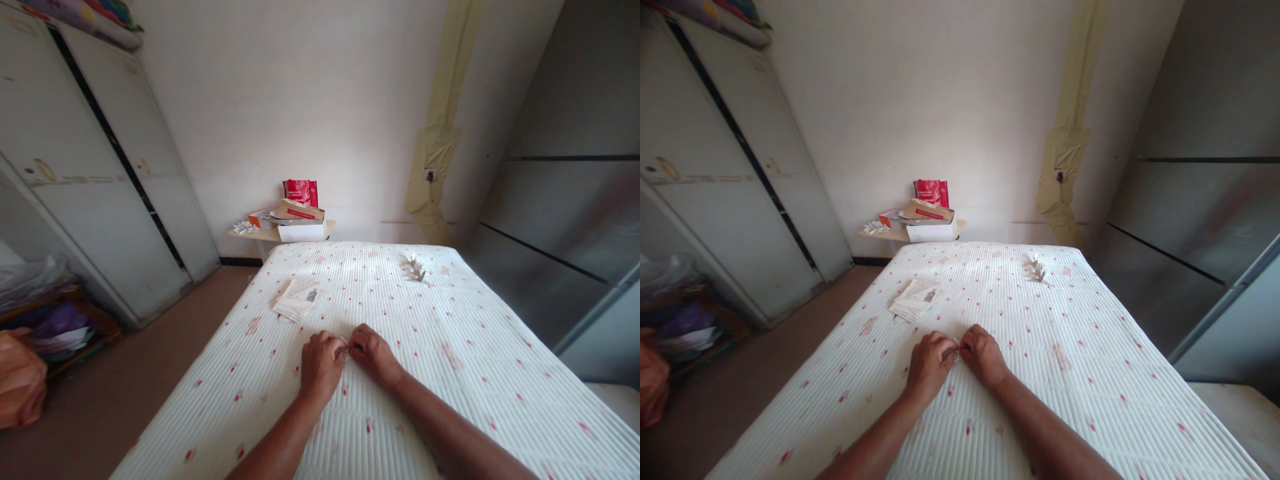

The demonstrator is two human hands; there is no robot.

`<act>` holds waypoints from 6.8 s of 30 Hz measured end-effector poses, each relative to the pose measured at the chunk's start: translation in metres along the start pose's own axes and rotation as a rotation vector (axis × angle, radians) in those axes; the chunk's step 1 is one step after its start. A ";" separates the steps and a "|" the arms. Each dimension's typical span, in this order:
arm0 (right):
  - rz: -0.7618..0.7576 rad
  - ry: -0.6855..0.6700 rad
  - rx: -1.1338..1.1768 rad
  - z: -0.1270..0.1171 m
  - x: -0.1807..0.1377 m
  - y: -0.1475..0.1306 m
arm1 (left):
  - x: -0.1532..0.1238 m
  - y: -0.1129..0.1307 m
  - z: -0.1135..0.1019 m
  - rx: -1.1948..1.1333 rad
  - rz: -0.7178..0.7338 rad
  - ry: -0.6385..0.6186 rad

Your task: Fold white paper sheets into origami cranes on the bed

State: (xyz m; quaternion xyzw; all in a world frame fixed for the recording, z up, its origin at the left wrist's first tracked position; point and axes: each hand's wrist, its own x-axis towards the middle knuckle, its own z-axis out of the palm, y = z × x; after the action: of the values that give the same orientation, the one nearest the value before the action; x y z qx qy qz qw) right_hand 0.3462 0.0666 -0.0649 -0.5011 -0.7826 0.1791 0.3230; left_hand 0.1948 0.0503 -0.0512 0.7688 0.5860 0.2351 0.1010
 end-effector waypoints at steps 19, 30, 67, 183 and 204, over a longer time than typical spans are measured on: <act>0.134 -0.073 0.083 -0.004 0.007 0.000 | 0.006 0.000 -0.003 -0.034 -0.078 -0.081; 0.168 -0.122 0.087 -0.009 0.009 0.002 | 0.010 0.002 -0.006 -0.050 -0.121 -0.098; 0.047 -0.276 0.056 -0.020 0.023 0.006 | -0.031 0.014 -0.002 0.160 0.249 -0.075; 0.176 -0.055 0.614 -0.036 -0.014 0.018 | -0.008 0.000 -0.002 -0.124 0.102 0.102; 0.117 -0.006 0.474 -0.039 -0.020 0.008 | -0.009 0.018 0.002 0.109 0.192 0.139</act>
State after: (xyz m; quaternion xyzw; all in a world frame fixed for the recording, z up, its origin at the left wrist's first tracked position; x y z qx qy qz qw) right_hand 0.3839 0.0499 -0.0475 -0.4552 -0.6895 0.3777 0.4181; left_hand 0.2091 0.0369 -0.0473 0.8076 0.5272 0.2643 -0.0045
